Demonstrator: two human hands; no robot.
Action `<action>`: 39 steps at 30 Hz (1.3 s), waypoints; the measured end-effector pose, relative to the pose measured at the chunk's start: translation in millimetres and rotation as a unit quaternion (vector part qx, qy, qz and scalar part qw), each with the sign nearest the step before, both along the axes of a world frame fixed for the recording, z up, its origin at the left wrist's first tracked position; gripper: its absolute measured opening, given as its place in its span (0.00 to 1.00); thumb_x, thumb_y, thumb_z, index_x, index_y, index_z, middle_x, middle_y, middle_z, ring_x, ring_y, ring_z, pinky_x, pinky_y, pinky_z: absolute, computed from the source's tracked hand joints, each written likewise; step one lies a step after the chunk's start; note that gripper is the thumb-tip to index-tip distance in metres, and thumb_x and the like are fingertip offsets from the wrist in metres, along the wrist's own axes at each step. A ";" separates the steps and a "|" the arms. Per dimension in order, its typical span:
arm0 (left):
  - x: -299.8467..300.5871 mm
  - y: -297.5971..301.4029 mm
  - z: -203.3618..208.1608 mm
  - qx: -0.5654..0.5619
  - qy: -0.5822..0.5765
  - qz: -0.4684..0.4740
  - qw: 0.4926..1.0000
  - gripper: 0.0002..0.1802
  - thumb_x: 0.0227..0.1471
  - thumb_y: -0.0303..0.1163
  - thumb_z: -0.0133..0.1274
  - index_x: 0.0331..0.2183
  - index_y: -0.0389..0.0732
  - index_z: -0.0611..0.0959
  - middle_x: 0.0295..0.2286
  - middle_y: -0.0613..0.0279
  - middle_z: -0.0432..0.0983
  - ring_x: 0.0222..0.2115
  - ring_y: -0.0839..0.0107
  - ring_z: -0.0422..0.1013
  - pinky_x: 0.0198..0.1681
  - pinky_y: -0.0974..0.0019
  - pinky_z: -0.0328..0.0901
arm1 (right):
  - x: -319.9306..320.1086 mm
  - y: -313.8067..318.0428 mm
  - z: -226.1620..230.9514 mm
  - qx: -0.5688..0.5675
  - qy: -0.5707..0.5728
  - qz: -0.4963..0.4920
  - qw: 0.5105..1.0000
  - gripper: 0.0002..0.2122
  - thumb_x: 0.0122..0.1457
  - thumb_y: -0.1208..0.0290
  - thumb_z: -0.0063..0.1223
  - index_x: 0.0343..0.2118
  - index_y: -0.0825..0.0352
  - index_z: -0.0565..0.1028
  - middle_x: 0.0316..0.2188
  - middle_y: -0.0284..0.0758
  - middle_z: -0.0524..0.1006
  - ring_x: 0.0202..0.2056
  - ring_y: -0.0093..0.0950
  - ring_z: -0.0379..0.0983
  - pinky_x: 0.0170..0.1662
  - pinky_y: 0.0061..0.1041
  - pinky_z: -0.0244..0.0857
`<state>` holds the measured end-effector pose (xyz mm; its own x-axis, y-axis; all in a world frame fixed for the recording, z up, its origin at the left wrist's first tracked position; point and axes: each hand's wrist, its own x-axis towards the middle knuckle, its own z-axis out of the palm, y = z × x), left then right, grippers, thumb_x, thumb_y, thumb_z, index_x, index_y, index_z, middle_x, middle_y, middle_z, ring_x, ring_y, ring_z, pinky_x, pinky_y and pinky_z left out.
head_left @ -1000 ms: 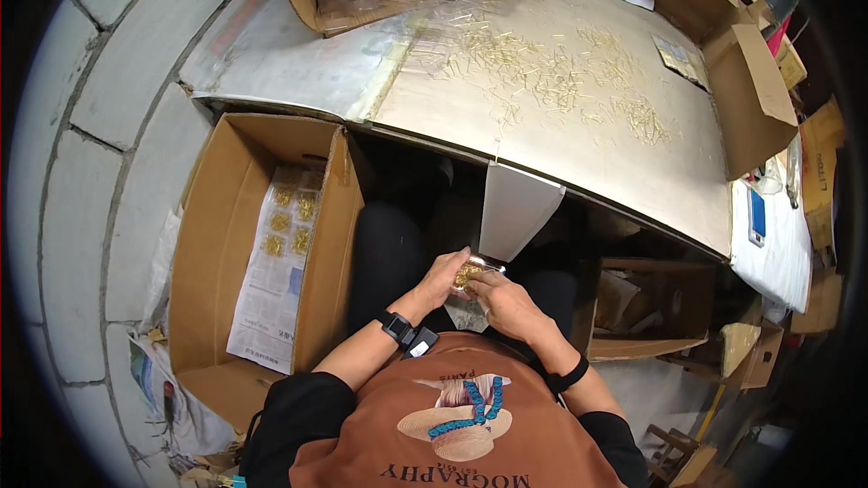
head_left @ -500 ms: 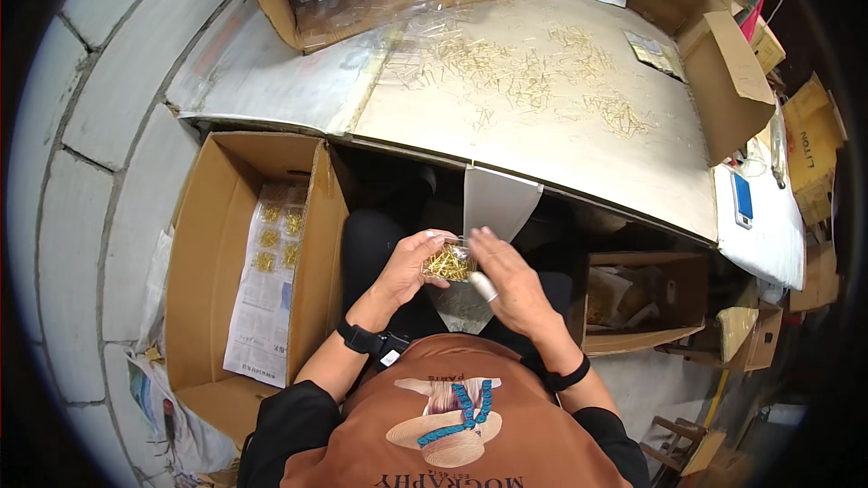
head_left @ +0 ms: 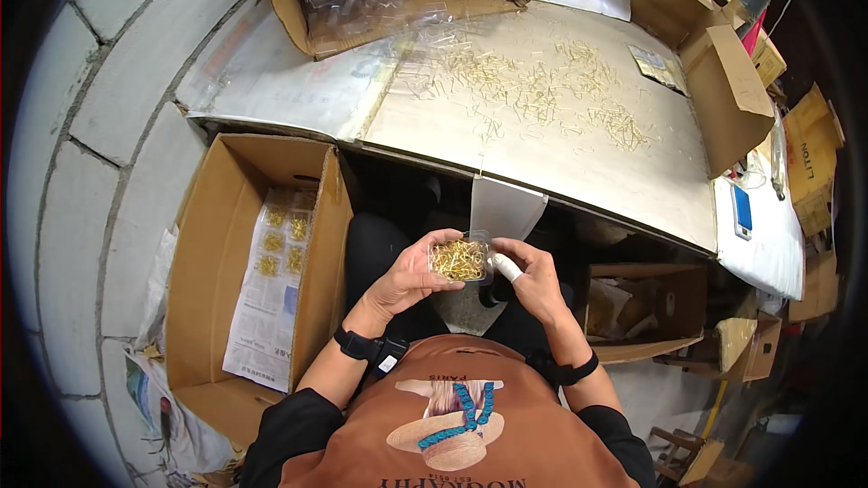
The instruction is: Sorting and packing small metal parts into plastic bags at a workbench.
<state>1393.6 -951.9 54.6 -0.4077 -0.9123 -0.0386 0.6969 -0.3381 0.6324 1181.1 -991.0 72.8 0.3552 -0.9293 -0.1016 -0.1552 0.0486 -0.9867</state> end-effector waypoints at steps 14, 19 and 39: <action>-4.1 -1.9 -6.8 0.039 -0.091 0.012 0.995 0.24 0.50 0.24 0.52 0.49 0.36 0.64 0.43 0.54 0.69 0.40 0.68 0.73 0.34 0.68 0.75 | 14.0 -6.7 -4.4 0.011 0.080 -0.023 0.996 0.09 0.52 0.72 0.57 0.21 0.71 0.73 0.14 0.31 0.72 0.17 0.17 0.66 0.20 0.19 0.59; -6.2 -9.0 -22.8 0.132 -0.149 0.105 0.974 0.11 0.52 0.35 0.53 0.35 0.38 0.75 0.27 0.65 0.75 0.22 0.79 0.74 0.14 0.77 0.68 | 35.9 -3.4 14.6 -0.139 0.300 0.022 0.943 0.12 0.47 0.66 0.60 0.19 0.68 0.71 0.13 0.42 0.71 0.17 0.38 0.70 0.22 0.32 0.63; -5.8 19.5 -113.9 0.233 -0.210 0.040 0.949 0.13 0.55 0.37 0.48 0.36 0.36 0.77 0.25 0.64 0.75 0.22 0.76 0.73 0.18 0.76 0.68 | 65.9 -176.4 20.2 -0.367 0.517 0.110 0.766 0.21 0.56 0.67 0.46 0.53 0.66 0.63 0.54 0.46 0.62 0.54 0.49 0.59 0.52 0.37 0.62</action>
